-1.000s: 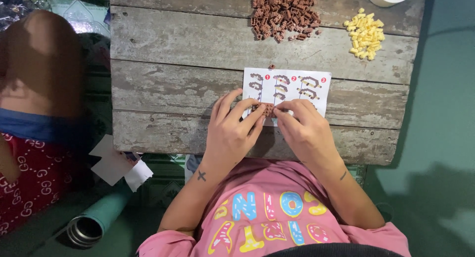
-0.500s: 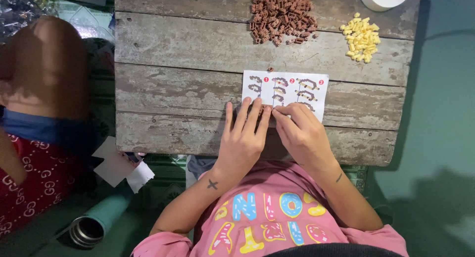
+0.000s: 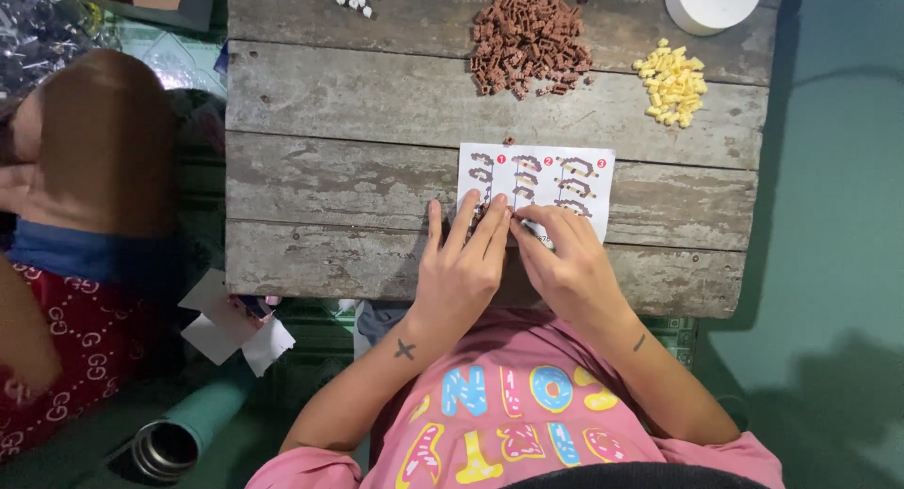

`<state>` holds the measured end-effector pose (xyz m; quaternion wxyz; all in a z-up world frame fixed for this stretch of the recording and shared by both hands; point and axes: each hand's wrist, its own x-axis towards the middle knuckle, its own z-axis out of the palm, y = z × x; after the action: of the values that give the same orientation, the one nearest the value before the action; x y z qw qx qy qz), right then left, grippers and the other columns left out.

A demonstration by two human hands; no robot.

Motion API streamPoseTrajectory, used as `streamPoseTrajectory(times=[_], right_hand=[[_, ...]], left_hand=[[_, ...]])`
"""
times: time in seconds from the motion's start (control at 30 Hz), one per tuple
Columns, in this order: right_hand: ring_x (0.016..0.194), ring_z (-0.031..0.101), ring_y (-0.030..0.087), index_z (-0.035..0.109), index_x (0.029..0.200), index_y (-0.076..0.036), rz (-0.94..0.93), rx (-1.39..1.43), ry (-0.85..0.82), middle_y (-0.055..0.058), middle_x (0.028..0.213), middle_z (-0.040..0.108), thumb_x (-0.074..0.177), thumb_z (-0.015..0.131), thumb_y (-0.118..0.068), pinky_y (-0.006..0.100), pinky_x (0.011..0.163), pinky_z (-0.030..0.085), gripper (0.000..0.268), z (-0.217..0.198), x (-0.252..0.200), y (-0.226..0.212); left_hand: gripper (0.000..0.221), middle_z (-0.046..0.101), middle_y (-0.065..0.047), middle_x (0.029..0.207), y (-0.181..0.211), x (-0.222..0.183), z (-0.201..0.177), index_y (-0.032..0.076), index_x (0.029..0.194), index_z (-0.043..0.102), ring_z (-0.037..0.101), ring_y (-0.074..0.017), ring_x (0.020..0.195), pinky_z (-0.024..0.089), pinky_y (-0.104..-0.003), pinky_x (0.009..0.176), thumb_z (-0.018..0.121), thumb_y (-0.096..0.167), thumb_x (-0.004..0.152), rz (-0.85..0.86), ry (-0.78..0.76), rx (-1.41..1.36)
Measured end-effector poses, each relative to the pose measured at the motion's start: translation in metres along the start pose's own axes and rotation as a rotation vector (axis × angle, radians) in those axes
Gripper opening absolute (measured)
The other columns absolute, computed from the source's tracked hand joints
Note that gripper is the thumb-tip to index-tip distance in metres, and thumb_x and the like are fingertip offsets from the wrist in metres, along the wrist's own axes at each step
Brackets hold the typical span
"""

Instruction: The person assembles a small structure using micro-sized plastic building blocks while following an instruction sheet.

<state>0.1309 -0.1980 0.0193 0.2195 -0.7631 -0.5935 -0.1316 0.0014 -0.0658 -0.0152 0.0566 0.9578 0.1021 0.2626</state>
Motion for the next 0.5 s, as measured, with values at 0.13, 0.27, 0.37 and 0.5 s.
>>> streamPoseTrajectory(times=[0.13, 0.27, 0.37, 0.5], right_hand=[[0.114, 0.075, 0.033, 0.084, 0.117, -0.002, -0.045, -0.041, -0.013, 0.014, 0.124, 0.071, 0.103, 0.080, -0.001, 0.041, 0.090, 0.060, 0.014, 0.006, -0.005, 0.002], [0.112, 0.076, 0.040, 0.083, 0.110, 0.002, -0.051, 0.072, -0.089, 0.020, 0.122, 0.071, 0.097, 0.082, 0.002, 0.044, 0.088, 0.061, 0.013, -0.005, 0.014, 0.016], [0.107, 0.077, 0.039, 0.085, 0.110, -0.002, -0.018, 0.128, -0.131, 0.018, 0.119, 0.074, 0.095, 0.084, -0.002, 0.046, 0.083, 0.063, 0.015, -0.013, 0.044, 0.043], [0.097, 0.078, 0.032, 0.086, 0.120, -0.014, -0.011, -0.131, -0.019, 0.010, 0.113, 0.073, 0.101, 0.087, -0.018, 0.044, 0.077, 0.063, 0.019, 0.015, 0.081, 0.087]], left_hand=[[0.033, 0.077, -0.013, 0.148, 0.001, 0.006, -0.006, 0.006, 0.136, 0.081, 0.069, -0.0404, 0.145, 0.044, -0.075, 0.122, 0.066, 0.005, 0.108, 0.004, -0.010, 0.019], [0.028, 0.081, -0.013, 0.140, 0.003, 0.010, -0.009, 0.006, 0.130, 0.083, 0.072, -0.0399, 0.139, 0.047, -0.075, 0.119, 0.069, 0.006, 0.107, -0.017, -0.032, 0.016], [0.027, 0.082, -0.013, 0.134, 0.002, 0.015, -0.016, 0.006, 0.130, 0.082, 0.073, -0.0390, 0.137, 0.049, -0.073, 0.118, 0.072, 0.006, 0.104, -0.039, -0.039, -0.019], [0.033, 0.080, -0.011, 0.123, -0.002, 0.025, -0.034, 0.009, 0.136, 0.080, 0.073, -0.0372, 0.131, 0.050, -0.065, 0.120, 0.075, 0.005, 0.103, -0.051, -0.012, -0.080]])
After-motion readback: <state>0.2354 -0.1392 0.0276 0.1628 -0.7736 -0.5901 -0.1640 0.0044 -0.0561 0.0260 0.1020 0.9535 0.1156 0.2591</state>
